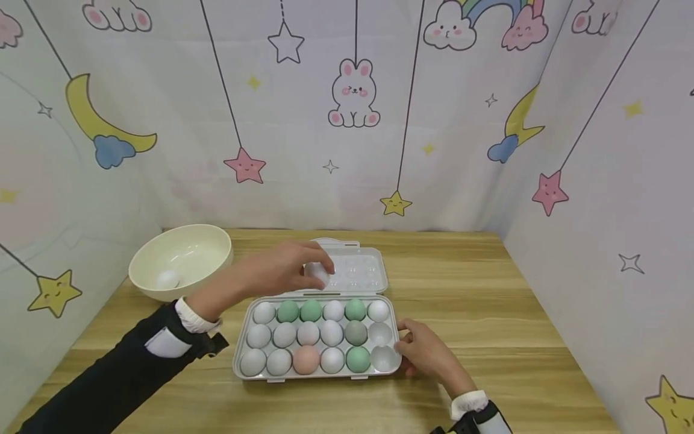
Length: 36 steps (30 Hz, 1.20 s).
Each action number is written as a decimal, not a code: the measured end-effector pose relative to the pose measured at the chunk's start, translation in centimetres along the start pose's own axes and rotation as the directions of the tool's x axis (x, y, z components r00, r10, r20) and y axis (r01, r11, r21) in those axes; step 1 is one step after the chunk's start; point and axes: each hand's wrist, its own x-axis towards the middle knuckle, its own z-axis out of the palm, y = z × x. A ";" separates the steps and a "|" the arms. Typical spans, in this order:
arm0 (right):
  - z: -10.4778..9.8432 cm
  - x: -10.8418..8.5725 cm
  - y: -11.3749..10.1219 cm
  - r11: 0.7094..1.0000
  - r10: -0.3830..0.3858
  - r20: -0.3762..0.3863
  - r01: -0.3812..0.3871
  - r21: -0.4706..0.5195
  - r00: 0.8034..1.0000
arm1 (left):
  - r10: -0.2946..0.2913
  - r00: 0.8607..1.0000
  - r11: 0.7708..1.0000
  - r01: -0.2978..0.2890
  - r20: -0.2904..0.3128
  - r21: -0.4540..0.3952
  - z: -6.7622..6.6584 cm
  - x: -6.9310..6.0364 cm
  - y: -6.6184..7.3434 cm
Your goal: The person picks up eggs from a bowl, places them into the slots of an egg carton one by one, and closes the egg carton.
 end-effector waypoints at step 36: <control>-0.2 -0.2 -0.3 1.000 0.000 0.009 0.000 -0.006 1.000 | 0.007 0.981 0.986 -0.039 0.194 0.163 12.8 7.4 3.1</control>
